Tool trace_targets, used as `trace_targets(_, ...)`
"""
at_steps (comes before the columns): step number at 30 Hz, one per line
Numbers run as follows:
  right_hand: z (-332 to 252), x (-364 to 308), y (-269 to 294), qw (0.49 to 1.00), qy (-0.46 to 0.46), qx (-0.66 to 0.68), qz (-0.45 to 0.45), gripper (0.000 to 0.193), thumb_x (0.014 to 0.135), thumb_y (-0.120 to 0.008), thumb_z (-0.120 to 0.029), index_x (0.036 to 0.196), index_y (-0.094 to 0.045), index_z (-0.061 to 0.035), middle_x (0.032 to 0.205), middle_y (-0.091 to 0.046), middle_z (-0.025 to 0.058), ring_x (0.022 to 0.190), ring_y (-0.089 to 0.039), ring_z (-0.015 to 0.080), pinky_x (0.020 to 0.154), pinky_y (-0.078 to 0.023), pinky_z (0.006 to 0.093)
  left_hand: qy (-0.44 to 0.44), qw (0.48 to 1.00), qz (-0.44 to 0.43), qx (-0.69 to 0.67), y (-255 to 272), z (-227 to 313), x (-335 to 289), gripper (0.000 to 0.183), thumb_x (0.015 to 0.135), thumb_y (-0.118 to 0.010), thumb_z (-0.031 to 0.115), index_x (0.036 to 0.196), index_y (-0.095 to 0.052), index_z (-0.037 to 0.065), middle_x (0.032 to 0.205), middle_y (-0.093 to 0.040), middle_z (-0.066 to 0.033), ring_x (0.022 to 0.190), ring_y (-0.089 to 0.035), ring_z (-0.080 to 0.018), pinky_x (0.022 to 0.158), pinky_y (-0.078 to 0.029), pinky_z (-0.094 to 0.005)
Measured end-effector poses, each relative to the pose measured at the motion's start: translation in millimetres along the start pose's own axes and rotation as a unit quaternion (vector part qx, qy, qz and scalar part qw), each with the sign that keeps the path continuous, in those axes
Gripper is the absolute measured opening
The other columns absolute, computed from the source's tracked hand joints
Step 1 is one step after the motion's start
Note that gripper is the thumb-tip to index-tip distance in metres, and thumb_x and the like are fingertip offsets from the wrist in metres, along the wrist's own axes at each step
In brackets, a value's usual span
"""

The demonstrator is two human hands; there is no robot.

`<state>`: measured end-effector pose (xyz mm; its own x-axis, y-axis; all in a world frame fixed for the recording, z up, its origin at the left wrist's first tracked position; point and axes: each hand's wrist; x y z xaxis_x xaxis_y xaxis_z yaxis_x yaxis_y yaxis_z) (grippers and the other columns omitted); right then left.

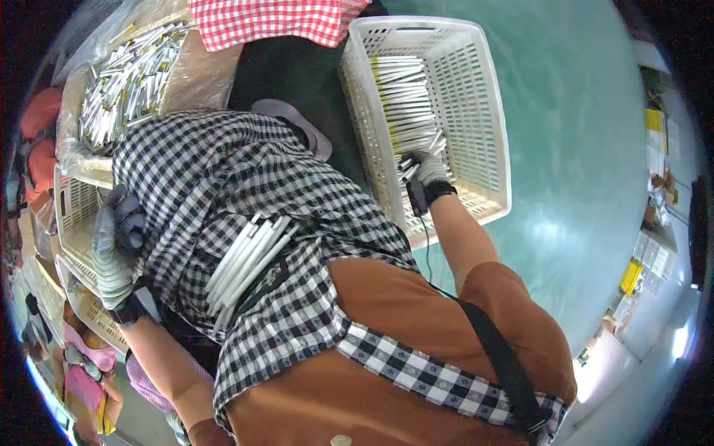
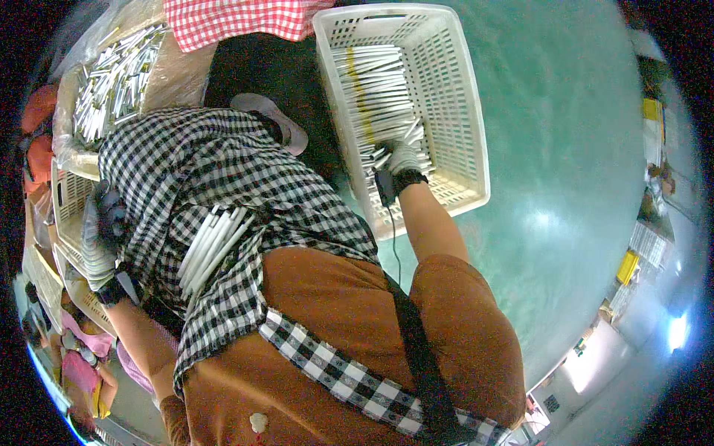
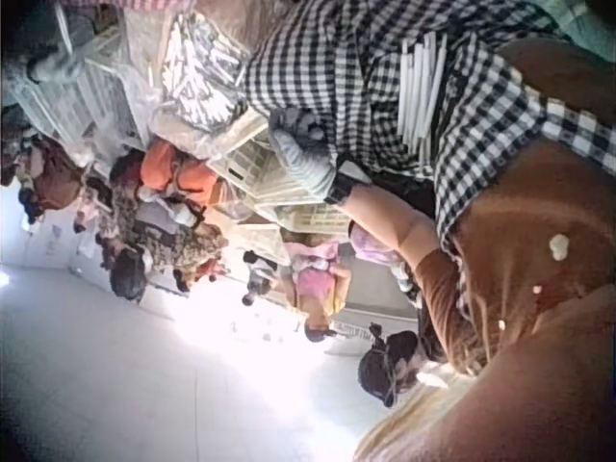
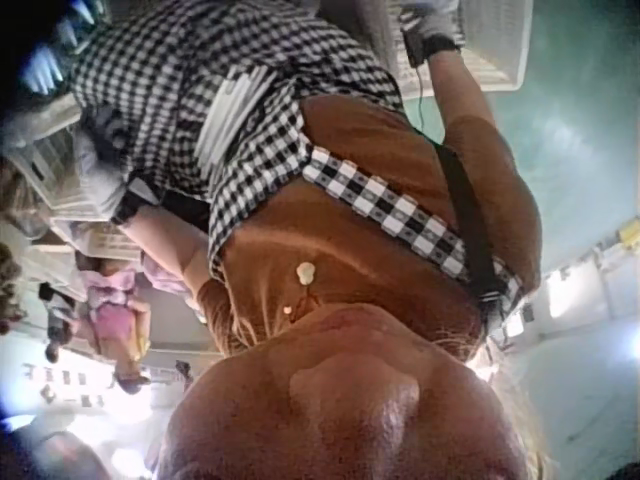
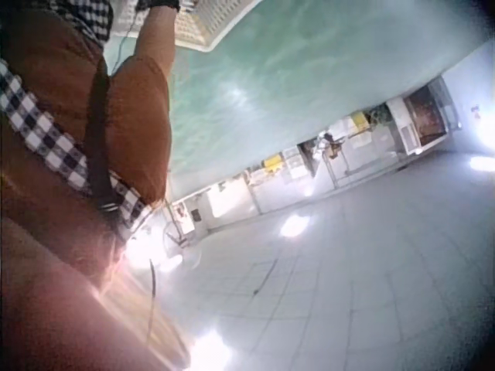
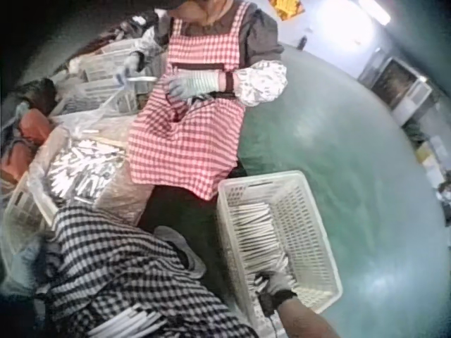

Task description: Sorting and bundling white cylindrical parts with metallic ends into plastic crates.

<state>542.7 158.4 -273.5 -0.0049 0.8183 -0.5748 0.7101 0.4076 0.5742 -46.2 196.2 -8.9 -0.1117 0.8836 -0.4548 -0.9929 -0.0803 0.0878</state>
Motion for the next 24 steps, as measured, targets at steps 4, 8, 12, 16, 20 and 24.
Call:
trace_targets(4,-41,9,-17,0.978,-0.119,-0.169,0.032,0.045,0.072,-0.072,-0.019,0.115,-0.063,-0.0112,0.111,-0.064,0.0168,0.101,-0.062,0.0275,0.086,-0.050,0.0364,-0.024,1.000,0.015,0.004,0,-4,-4,0.066,0.089,-0.057,0.046,0.135,-0.041,0.000,0.103,-0.062,-0.0034,0.075,-0.056,-0.0060,0.056,-0.037,-0.0156)
trace_targets(8,-41,43,-24,0.945,-0.187,-0.269,0.011,0.048,0.064,-0.079,-0.023,0.109,-0.067,-0.0100,0.111,-0.065,0.0173,0.106,-0.061,0.0304,0.090,-0.050,0.0376,-0.023,0.999,0.008,-0.026,0,-6,-5,0.067,0.089,-0.058,0.045,0.136,-0.040,0.000,0.103,-0.062,-0.0035,0.075,-0.056,-0.0057,0.056,-0.037,-0.0154)
trace_targets(12,-19,59,-16,0.939,-0.185,-0.290,0.011,0.038,0.073,-0.070,-0.028,0.104,-0.067,-0.0045,0.106,-0.066,0.0185,0.097,-0.064,0.0305,0.082,-0.051,0.0385,-0.044,0.999,0.018,-0.014,-1,-5,-8,0.068,0.088,-0.059,0.046,0.135,-0.040,0.000,0.102,-0.061,-0.0037,0.075,-0.056,-0.0053,0.056,-0.038,-0.0148)
trace_targets(16,20,74,-14,0.968,-0.138,-0.208,-0.021,0.034,0.081,-0.056,-0.021,0.109,-0.062,-0.0020,0.107,-0.062,0.0226,0.099,-0.060,0.0353,0.081,-0.048,0.0434,-0.066,0.998,0.006,0.001,3,-9,-5,0.069,0.087,-0.059,0.047,0.135,-0.041,0.001,0.104,-0.060,-0.0047,0.075,-0.055,-0.0054,0.056,-0.038,-0.0141)
trace_targets(20,-25,47,0,0.977,-0.090,-0.189,-0.044,0.028,0.088,-0.047,-0.020,0.102,-0.062,-0.0003,0.095,-0.066,0.0202,0.083,-0.064,0.0351,0.072,-0.049,0.0433,-0.042,0.998,0.043,-0.029,-2,-11,-5,0.070,0.086,-0.060,0.048,0.134,-0.042,0.001,0.106,-0.059,-0.0054,0.076,-0.055,-0.0065,0.056,-0.039,-0.0155)
trace_targets(24,-37,30,-3,0.965,-0.020,-0.262,0.019,0.029,0.089,-0.046,-0.025,0.103,-0.060,-0.0038,0.094,-0.066,0.0218,0.083,-0.064,0.0366,0.072,-0.051,0.0437,-0.049,0.996,0.069,-0.015,-11,-8,-17,0.062,0.089,-0.057,0.044,0.133,-0.045,0.002,0.105,-0.059,-0.0056,0.076,-0.055,-0.0078,0.059,-0.041,-0.0171)
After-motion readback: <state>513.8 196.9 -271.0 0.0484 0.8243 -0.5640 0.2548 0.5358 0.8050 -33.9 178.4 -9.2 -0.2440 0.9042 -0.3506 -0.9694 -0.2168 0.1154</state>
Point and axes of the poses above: each hand's wrist, its own x-axis towards the middle knuckle, its own y-axis out of the back of the hand, z = x × y
